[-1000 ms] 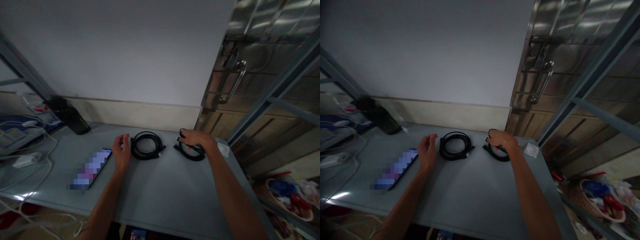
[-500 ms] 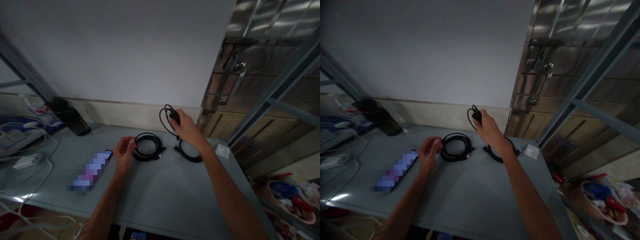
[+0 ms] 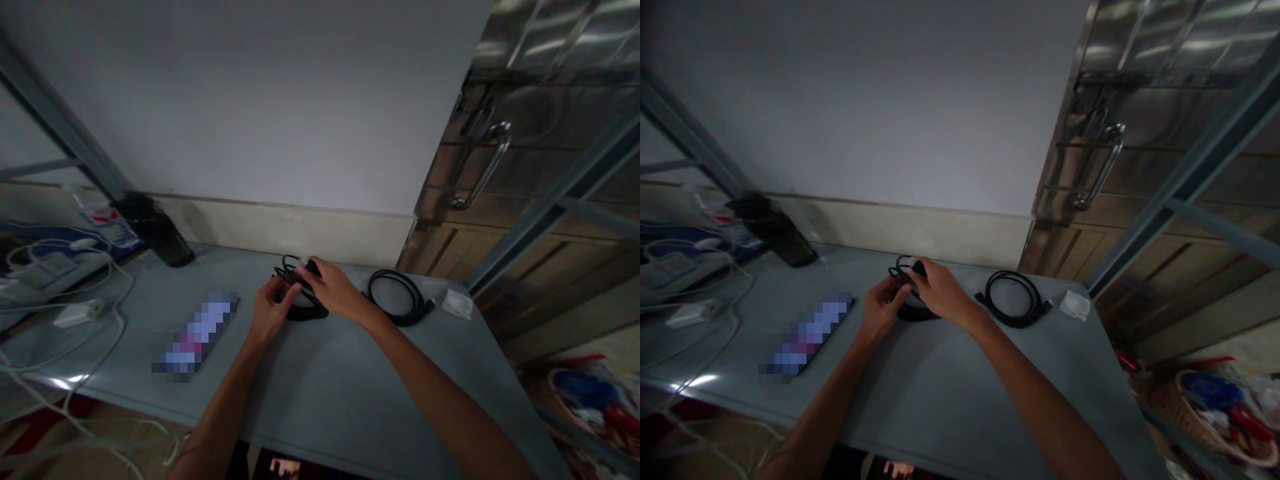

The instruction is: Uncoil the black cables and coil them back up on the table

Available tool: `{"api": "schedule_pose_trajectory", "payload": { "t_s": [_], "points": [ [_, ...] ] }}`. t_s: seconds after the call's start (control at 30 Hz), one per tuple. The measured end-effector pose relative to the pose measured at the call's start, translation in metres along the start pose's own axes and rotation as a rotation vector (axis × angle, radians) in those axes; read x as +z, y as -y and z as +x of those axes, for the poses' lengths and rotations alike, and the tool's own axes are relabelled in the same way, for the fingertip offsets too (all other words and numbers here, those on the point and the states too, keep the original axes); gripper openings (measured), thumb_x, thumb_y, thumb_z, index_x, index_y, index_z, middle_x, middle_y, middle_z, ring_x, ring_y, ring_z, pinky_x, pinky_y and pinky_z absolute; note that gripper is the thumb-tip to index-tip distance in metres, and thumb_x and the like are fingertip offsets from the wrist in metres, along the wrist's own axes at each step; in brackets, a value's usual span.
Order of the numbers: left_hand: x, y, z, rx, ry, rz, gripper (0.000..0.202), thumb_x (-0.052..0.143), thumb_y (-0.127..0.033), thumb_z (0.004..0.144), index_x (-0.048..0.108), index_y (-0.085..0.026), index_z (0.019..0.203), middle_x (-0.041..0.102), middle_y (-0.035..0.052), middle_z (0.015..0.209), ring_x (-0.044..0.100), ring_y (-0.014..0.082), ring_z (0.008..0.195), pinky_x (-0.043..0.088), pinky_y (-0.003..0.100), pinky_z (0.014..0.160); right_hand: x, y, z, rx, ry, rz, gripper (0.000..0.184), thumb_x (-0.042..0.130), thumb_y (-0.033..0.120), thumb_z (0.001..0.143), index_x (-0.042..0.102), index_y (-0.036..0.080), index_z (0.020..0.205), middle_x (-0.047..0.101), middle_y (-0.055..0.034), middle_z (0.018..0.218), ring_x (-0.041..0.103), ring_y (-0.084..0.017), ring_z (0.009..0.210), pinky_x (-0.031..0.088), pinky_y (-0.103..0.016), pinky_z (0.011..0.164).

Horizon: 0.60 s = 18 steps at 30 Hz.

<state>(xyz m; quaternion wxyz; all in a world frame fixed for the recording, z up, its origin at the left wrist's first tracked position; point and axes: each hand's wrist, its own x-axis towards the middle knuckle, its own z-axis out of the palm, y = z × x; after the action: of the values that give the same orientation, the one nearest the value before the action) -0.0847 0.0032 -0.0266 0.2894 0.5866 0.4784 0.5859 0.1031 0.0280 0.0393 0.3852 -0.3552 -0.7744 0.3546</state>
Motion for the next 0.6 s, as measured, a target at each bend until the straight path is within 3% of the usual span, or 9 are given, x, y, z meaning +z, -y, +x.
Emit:
{"api": "schedule_pose_trajectory", "payload": {
  "t_s": [0.1,0.17,0.3,0.4,0.6],
  "points": [
    [0.001,0.001,0.001,-0.04,-0.003,-0.095,0.046,0.083,-0.057,0.092,0.085,-0.02,0.118,0.081,0.0093,0.1,0.073,0.0275,0.09,0.055,0.038,0.085,-0.011,0.001,0.002,0.033,-0.064,0.162,0.03,0.049,0.051,0.118,0.058,0.022,0.118,0.078,-0.0096,0.122,0.079,-0.019,0.108,0.06,-0.033,0.095],
    [0.0,0.003,0.002,-0.083,-0.033,-0.149,0.047,0.08,-0.059,0.094,0.084,-0.019,0.119,0.081,0.0094,0.096,0.072,0.0266,0.086,0.054,0.037,0.082,-0.02,0.004,0.003,0.06,-0.138,0.25,0.038,0.047,0.062,0.117,0.053,0.024,0.117,0.077,-0.0063,0.114,0.079,-0.016,0.091,0.061,-0.028,0.078],
    [-0.005,0.008,0.005,-0.17,-0.079,-0.238,0.049,0.069,-0.062,0.101,0.083,-0.019,0.119,0.079,0.0088,0.085,0.071,0.0268,0.08,0.053,0.037,0.076,-0.044,0.013,0.005,0.066,-0.347,0.367,0.051,0.053,0.078,0.107,0.05,0.027,0.113,0.062,0.0059,0.082,0.054,-0.009,0.05,0.04,-0.021,0.042],
    [-0.006,0.011,0.007,-0.192,-0.104,-0.289,0.048,0.063,-0.06,0.103,0.084,-0.018,0.111,0.079,0.0097,0.084,0.071,0.0265,0.08,0.053,0.038,0.077,-0.063,0.021,0.005,0.039,-0.496,0.413,0.054,0.058,0.08,0.104,0.049,0.027,0.108,0.048,0.0103,0.071,0.039,-0.006,0.044,0.029,-0.02,0.039],
    [-0.007,0.009,0.011,-0.255,-0.188,-0.312,0.052,0.056,-0.061,0.102,0.082,-0.016,0.097,0.072,0.0066,0.065,0.066,0.0216,0.061,0.051,0.035,0.065,-0.096,0.04,0.001,-0.029,-0.735,0.457,0.058,0.067,0.083,0.097,0.049,0.028,0.101,0.037,0.0118,0.068,0.03,-0.006,0.042,0.018,-0.02,0.037]
  ]
}}
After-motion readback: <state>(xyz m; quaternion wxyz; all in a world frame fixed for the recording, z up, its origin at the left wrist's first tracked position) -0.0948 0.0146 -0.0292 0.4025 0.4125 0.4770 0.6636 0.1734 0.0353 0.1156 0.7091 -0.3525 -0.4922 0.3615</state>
